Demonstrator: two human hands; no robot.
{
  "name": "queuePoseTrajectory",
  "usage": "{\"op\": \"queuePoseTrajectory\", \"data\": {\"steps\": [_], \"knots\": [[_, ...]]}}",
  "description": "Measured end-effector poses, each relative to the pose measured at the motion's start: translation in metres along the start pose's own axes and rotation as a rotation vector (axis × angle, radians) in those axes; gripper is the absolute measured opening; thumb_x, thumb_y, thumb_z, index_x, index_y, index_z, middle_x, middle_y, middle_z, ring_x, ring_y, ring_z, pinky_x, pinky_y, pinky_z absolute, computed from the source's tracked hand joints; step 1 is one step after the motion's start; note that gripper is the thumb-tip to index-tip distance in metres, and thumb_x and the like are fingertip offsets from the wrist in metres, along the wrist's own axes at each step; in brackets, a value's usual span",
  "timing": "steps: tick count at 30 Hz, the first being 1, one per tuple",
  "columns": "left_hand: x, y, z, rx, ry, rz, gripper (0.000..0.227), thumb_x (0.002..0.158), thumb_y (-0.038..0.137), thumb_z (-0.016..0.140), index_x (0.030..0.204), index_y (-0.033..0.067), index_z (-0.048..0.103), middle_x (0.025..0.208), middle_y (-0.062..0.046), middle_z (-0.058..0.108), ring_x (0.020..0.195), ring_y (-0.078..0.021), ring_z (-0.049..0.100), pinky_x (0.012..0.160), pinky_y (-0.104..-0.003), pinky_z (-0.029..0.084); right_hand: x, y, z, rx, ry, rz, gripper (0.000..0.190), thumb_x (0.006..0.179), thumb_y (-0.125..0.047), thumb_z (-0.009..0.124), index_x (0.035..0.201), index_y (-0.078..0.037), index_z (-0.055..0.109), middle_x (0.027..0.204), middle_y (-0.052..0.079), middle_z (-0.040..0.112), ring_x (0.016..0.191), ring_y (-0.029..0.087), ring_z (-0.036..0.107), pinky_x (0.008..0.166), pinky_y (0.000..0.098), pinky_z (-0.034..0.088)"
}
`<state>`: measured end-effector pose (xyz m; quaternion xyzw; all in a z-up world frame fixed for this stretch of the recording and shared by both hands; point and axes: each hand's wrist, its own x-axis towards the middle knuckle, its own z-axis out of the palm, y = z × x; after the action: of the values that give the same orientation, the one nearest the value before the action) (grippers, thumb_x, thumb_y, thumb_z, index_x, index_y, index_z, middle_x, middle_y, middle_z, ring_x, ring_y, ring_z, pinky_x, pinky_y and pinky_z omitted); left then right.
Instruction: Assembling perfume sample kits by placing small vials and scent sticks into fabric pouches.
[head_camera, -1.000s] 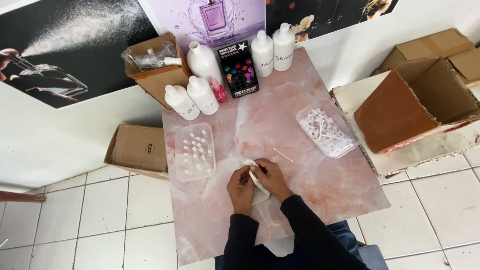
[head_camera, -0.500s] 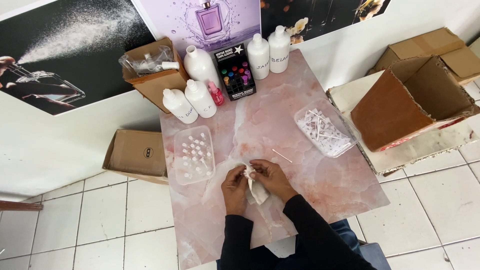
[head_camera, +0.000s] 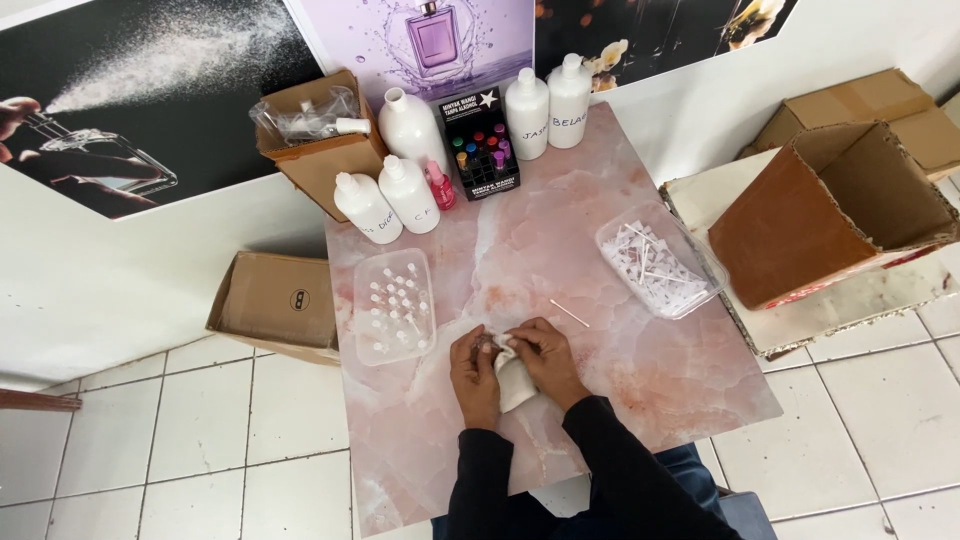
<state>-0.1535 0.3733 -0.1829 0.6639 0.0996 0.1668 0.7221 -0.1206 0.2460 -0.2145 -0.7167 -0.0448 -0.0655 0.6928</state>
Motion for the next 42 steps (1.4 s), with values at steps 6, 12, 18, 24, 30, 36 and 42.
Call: {"op": "queuePoseTrajectory", "data": {"steps": [6, 12, 18, 24, 30, 36, 42], "knots": [[-0.003, -0.010, 0.008, -0.069, 0.051, -0.151, 0.043, 0.089, 0.001, 0.076, 0.130, 0.0075, 0.065, 0.110, -0.003, 0.066, 0.095, -0.0131, 0.065, 0.085, -0.027, 0.057, -0.003, -0.012, -0.002, 0.074, 0.049, 0.017, 0.013, 0.096, -0.006, 0.070, 0.101, -0.003, 0.082, 0.092, 0.012, 0.074, 0.089, 0.016, 0.067, 0.085, 0.0352, 0.054], [-0.003, -0.024, 0.004, 0.024, -0.036, 0.045, 0.029, 0.086, -0.008, 0.075, 0.112, 0.0041, 0.074, 0.111, -0.010, 0.070, 0.100, -0.0190, 0.069, 0.087, -0.035, 0.058, -0.007, -0.020, 0.003, 0.080, -0.059, 0.006, 0.028, 0.082, -0.008, 0.087, 0.109, -0.001, 0.081, 0.097, 0.018, 0.074, 0.091, 0.019, 0.068, 0.085, 0.0392, 0.057], [-0.006, -0.017, 0.010, -0.019, 0.038, -0.046, 0.039, 0.079, -0.007, 0.082, 0.115, 0.0054, 0.073, 0.101, -0.006, 0.070, 0.092, -0.0149, 0.068, 0.081, -0.028, 0.060, -0.005, -0.020, 0.000, 0.113, -0.035, 0.172, 0.016, 0.094, -0.004, 0.069, 0.105, -0.001, 0.080, 0.087, 0.011, 0.074, 0.082, 0.014, 0.062, 0.078, 0.0337, 0.056], [-0.005, -0.010, 0.007, -0.018, 0.041, -0.105, 0.031, 0.086, -0.001, 0.079, 0.115, 0.0050, 0.073, 0.107, -0.008, 0.070, 0.097, -0.0159, 0.066, 0.086, -0.032, 0.058, -0.003, -0.018, -0.010, 0.241, 0.036, 0.249, 0.019, 0.102, -0.013, 0.062, 0.110, -0.004, 0.077, 0.089, 0.006, 0.072, 0.086, 0.014, 0.061, 0.082, 0.0309, 0.052], [0.000, -0.031, 0.000, 0.146, -0.107, 0.039, 0.030, 0.090, -0.010, 0.067, 0.115, 0.0034, 0.075, 0.114, -0.014, 0.066, 0.107, -0.0235, 0.067, 0.090, -0.038, 0.058, 0.001, -0.049, -0.020, 0.205, -0.151, 0.246, 0.020, 0.100, -0.013, 0.064, 0.097, -0.003, 0.081, 0.103, 0.015, 0.076, 0.097, 0.018, 0.063, 0.097, 0.0413, 0.050], [-0.001, -0.023, -0.002, 0.059, -0.110, 0.083, 0.028, 0.088, -0.013, 0.066, 0.112, -0.0002, 0.074, 0.109, -0.018, 0.067, 0.106, -0.0277, 0.067, 0.091, -0.043, 0.057, 0.002, -0.033, -0.015, 0.142, -0.153, 0.254, 0.026, 0.087, -0.004, 0.076, 0.112, 0.001, 0.078, 0.095, 0.009, 0.072, 0.085, 0.016, 0.063, 0.078, 0.0317, 0.057], [-0.003, -0.012, 0.001, 0.083, -0.105, 0.064, 0.027, 0.087, -0.012, 0.067, 0.109, -0.0005, 0.075, 0.106, -0.017, 0.071, 0.103, -0.0265, 0.069, 0.090, -0.043, 0.057, 0.003, -0.020, -0.010, -0.005, -0.152, 0.270, 0.018, 0.092, -0.012, 0.071, 0.107, -0.005, 0.078, 0.084, 0.010, 0.072, 0.075, 0.016, 0.065, 0.066, 0.0310, 0.058]]}}
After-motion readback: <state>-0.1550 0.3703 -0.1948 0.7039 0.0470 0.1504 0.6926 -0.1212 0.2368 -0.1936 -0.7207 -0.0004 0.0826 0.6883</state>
